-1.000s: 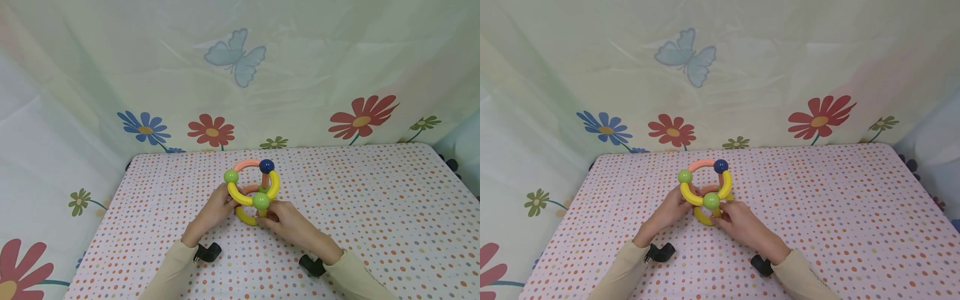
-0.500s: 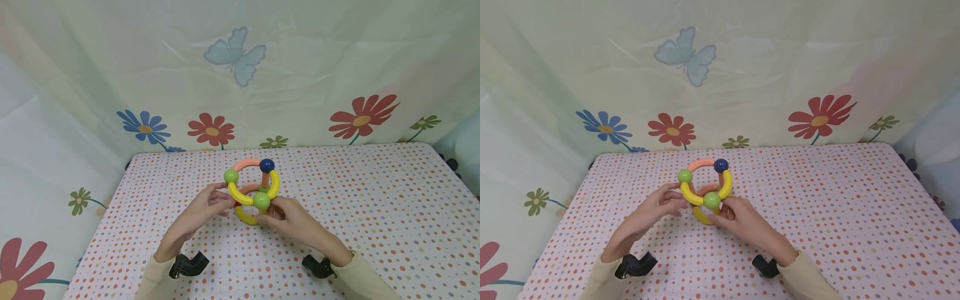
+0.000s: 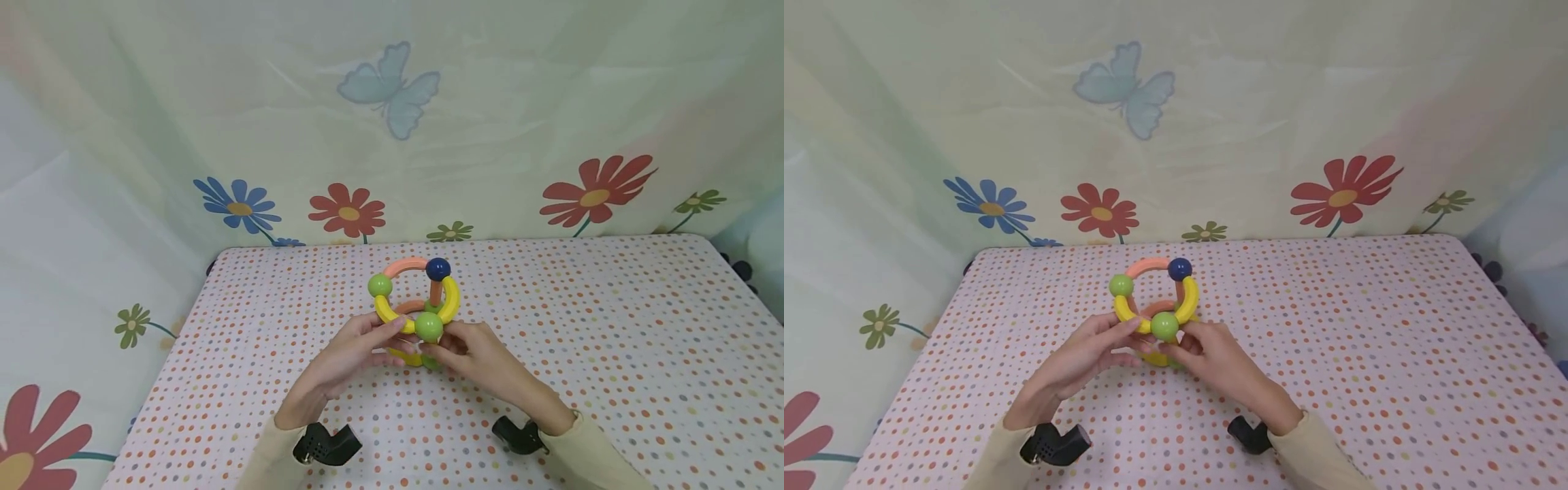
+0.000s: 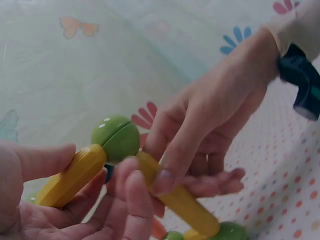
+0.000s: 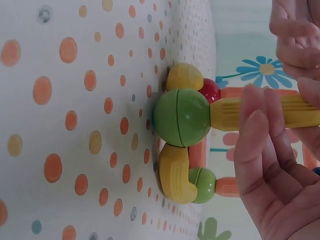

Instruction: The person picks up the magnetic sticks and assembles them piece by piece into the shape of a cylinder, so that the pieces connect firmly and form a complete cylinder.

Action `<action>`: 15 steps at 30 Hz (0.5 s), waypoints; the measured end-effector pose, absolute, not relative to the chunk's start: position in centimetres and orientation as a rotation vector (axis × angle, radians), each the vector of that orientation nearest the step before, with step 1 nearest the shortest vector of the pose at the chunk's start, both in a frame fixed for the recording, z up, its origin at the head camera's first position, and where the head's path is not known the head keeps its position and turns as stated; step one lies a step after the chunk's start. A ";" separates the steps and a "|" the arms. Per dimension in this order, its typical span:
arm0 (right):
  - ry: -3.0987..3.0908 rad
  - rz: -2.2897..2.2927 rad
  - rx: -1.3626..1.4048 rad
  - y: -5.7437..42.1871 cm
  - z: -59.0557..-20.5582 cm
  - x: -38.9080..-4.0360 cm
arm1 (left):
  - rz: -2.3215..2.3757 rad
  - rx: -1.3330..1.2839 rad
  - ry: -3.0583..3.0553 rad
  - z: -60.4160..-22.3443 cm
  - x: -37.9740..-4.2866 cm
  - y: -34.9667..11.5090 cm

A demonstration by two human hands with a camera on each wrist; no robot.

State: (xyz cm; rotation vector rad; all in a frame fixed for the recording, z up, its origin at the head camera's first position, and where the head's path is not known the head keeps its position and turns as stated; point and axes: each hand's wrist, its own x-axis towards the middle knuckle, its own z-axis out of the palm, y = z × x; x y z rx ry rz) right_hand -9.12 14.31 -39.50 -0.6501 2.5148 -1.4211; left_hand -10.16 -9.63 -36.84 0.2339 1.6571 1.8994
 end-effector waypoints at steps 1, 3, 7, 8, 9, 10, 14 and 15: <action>2.506 -1.429 -0.654 14.3 -39.5 -9.1 | 1.928 0.219 1.628 -36.9 -10.1 -9.4; 2.485 -1.447 -0.654 14.3 -39.5 -9.1 | 1.969 0.187 1.596 -36.9 -10.1 -9.2; 2.466 -1.464 -0.631 14.3 -39.5 -9.1 | 1.998 0.161 1.553 -36.9 -10.0 -8.9; 2.464 -1.465 -0.629 14.4 -39.5 -9.1 | 1.999 0.156 1.548 -36.9 -10.1 -8.9; 2.461 -1.466 -0.628 14.4 -39.5 -9.1 | 2.001 0.151 1.543 -36.9 -10.0 -8.9; 2.459 -1.467 -0.632 14.4 -39.5 -9.1 | 2.002 0.148 1.541 -36.9 -10.1 -8.9; 2.447 -1.475 -0.666 14.5 -39.6 -9.1 | 1.990 0.154 1.550 -36.9 -10.1 -8.9; 2.441 -1.473 -0.672 14.6 -39.6 -9.1 | 1.975 0.161 1.554 -36.9 -10.1 -9.0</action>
